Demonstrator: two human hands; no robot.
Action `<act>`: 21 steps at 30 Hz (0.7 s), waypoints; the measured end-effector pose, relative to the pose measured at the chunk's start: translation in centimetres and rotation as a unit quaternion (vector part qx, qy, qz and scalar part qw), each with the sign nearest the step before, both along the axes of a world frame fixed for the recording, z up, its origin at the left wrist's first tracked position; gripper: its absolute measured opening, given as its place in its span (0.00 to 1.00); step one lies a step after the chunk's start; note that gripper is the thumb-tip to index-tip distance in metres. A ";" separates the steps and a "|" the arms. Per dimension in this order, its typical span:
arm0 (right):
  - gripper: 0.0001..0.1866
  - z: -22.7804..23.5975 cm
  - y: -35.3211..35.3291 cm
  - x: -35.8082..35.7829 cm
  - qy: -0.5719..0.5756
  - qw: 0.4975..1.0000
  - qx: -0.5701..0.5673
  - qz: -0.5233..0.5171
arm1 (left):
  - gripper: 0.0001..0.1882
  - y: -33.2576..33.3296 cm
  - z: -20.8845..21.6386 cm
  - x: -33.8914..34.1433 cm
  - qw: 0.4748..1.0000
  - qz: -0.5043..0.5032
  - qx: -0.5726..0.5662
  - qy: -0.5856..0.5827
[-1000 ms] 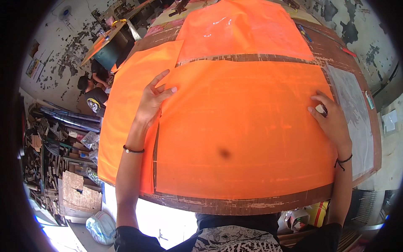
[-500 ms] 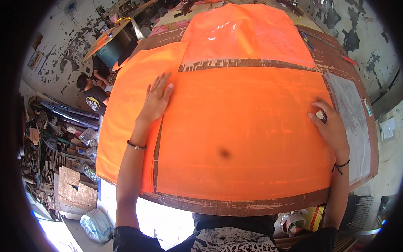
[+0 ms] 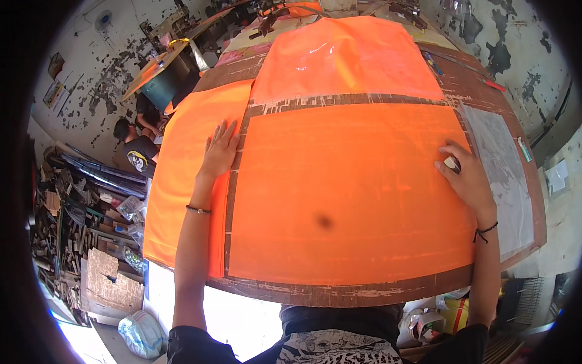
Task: The person aligns orange fabric panels on a workbench, overlays a clear plastic sheet, and uses a handheld stapler to join the edges.
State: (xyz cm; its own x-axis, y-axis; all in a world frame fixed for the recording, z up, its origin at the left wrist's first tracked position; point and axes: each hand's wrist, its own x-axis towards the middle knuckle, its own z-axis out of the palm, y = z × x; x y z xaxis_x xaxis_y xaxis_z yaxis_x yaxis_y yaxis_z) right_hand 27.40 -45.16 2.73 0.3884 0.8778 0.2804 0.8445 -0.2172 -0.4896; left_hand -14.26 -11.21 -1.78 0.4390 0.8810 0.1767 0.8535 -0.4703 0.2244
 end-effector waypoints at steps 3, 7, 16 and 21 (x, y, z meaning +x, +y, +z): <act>0.17 -0.2 -0.1 0.2 -0.006 1.000 0.002 0.002 | 0.30 0.3 -0.1 -0.2 1.000 0.010 0.000 0.004; 0.16 0.0 -0.2 0.1 -0.001 1.000 0.014 0.007 | 0.30 0.2 0.2 -0.2 1.000 0.007 0.008 0.003; 0.10 0.0 -2.1 6.4 -0.106 0.977 0.151 -0.103 | 0.34 -4.5 3.8 3.5 0.987 -0.159 0.004 0.020; 0.21 -1.7 -6.8 13.4 -0.086 0.969 0.025 -0.231 | 0.40 -11.0 3.4 8.9 0.929 -0.364 -0.031 0.065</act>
State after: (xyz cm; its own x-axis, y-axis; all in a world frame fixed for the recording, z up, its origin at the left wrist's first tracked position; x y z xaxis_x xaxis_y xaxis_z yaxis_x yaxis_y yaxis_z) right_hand 40.81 -51.95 1.06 0.6799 0.6052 0.4141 0.7332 -0.5706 -0.3699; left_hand -5.33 -22.26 1.66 0.9362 0.3492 0.0397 0.3363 -0.9230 0.1872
